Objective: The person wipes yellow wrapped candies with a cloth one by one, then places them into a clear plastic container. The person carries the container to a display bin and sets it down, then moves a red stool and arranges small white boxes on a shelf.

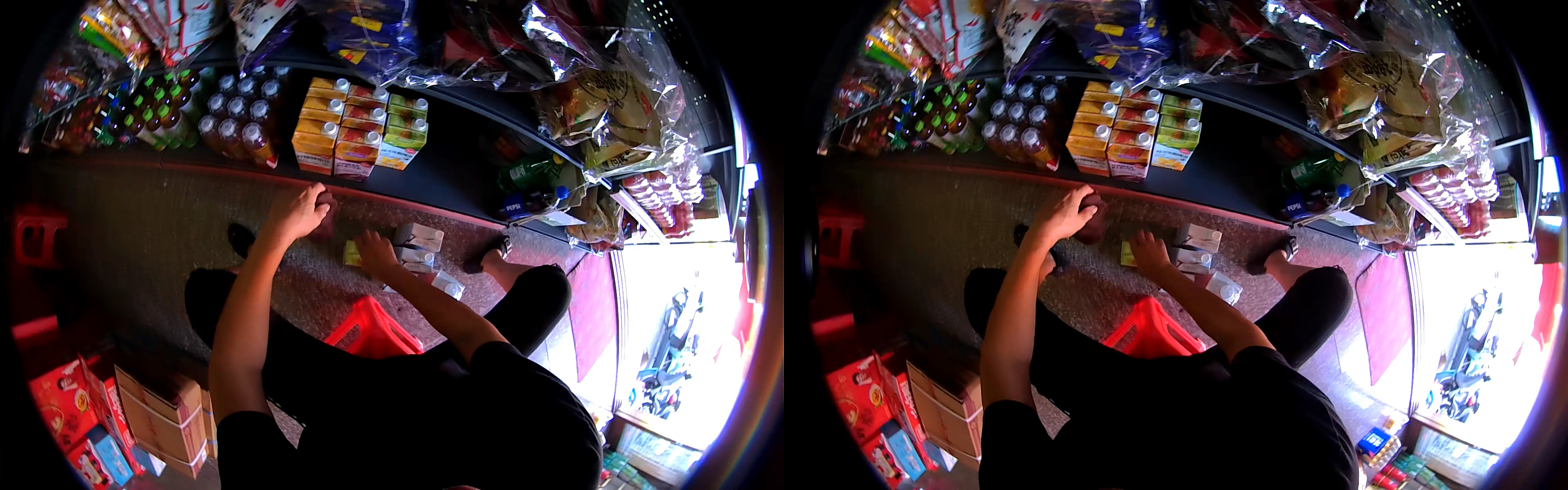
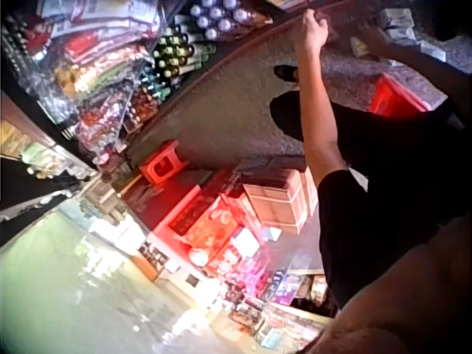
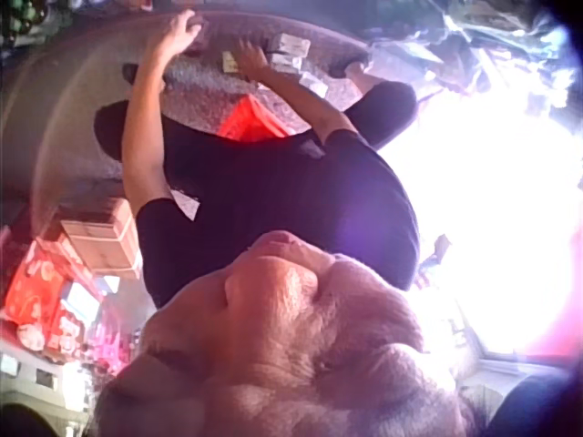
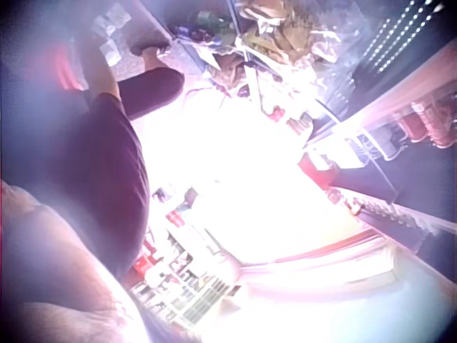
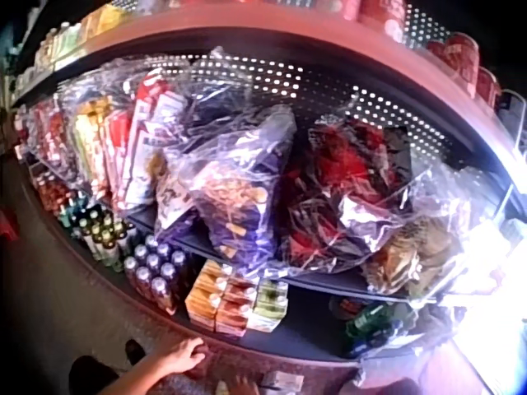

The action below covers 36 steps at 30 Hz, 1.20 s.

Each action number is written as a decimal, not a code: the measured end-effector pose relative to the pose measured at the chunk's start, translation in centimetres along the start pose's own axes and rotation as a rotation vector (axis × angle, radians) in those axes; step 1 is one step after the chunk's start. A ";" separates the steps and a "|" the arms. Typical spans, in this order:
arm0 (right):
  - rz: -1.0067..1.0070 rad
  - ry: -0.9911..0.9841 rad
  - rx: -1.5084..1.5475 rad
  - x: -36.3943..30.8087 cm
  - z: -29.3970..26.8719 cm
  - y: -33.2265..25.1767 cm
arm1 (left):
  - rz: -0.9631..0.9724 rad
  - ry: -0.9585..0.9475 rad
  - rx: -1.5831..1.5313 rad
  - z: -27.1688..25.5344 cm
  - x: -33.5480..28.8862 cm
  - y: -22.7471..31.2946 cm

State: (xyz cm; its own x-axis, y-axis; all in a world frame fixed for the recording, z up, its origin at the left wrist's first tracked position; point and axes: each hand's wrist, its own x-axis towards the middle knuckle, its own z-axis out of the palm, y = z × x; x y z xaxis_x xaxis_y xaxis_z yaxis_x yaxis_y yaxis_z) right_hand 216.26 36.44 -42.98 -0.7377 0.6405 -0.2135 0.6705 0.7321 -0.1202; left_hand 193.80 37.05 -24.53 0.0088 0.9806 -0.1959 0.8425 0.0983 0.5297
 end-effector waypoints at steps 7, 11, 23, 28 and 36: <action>0.033 -0.201 0.103 -1.0 -1.0 0.3 | -0.013 0.019 -0.035 1.1 0.5 0.8; 0.083 0.098 0.161 2.0 -4.3 2.5 | 0.054 -0.026 -0.076 2.8 1.8 0.2; 0.187 0.558 -0.274 11.2 -13.4 14.6 | -0.087 -0.167 -0.053 2.0 2.4 2.1; 0.233 0.462 -0.087 10.2 -14.4 11.8 | -0.074 -0.137 -0.048 2.9 2.3 0.8; 0.269 0.285 0.122 8.8 -14.2 12.3 | -0.151 -0.264 -0.035 1.1 2.3 1.8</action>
State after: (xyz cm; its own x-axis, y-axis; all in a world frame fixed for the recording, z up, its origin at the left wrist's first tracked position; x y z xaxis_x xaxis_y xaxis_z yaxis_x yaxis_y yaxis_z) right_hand 216.91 54.38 -32.53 -0.5158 0.8564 0.0222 0.8343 0.5080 -0.2143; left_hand 195.96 39.26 -24.91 0.0281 0.8770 -0.4797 0.8257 0.2501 0.5056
